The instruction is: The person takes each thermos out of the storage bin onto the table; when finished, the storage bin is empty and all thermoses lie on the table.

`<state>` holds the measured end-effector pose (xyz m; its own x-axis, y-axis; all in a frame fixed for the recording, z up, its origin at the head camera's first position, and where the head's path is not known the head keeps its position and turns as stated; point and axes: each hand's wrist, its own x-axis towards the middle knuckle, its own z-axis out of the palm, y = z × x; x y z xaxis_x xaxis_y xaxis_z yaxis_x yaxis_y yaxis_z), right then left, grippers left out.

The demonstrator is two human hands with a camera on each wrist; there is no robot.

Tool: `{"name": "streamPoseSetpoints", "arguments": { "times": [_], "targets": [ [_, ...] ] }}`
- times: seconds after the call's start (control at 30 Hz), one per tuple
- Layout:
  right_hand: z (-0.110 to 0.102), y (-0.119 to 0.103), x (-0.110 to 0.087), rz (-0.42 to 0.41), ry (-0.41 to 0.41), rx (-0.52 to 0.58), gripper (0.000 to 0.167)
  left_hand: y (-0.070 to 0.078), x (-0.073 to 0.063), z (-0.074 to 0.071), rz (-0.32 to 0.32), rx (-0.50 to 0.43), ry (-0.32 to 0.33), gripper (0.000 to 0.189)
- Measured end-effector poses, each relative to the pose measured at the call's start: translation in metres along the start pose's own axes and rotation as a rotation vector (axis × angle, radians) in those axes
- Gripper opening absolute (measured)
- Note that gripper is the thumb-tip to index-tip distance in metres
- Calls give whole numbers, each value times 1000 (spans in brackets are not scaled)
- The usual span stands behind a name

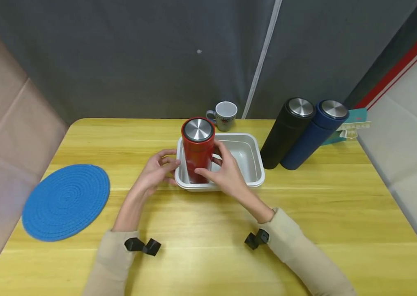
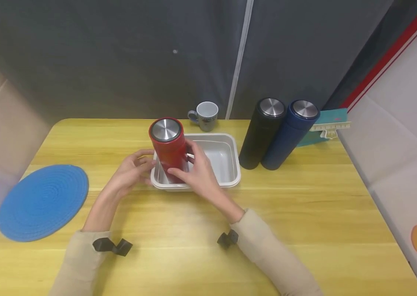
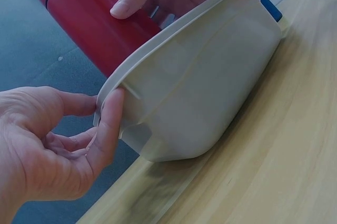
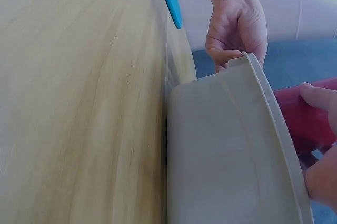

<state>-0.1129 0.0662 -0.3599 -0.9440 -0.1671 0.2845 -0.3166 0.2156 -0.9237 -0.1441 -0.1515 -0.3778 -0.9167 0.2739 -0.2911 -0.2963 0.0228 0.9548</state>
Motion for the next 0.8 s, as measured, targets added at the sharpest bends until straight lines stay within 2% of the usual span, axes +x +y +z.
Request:
{"name": "streamPoseSetpoints", "arguments": {
  "times": [0.6, 0.67, 0.8],
  "targets": [
    [-1, 1, 1, -26, 68, 53, 76, 0, 0, 0, 8, -31, -7, 45],
    [-3, -2, 0, -13, 80, 57, 75, -1, 0, 0, 11, -31, -9, 45],
    [-8, -21, -2, 7, 88, 65, 71, -2, 0, -1, 14, -27, -12, 45]
  ]
}}
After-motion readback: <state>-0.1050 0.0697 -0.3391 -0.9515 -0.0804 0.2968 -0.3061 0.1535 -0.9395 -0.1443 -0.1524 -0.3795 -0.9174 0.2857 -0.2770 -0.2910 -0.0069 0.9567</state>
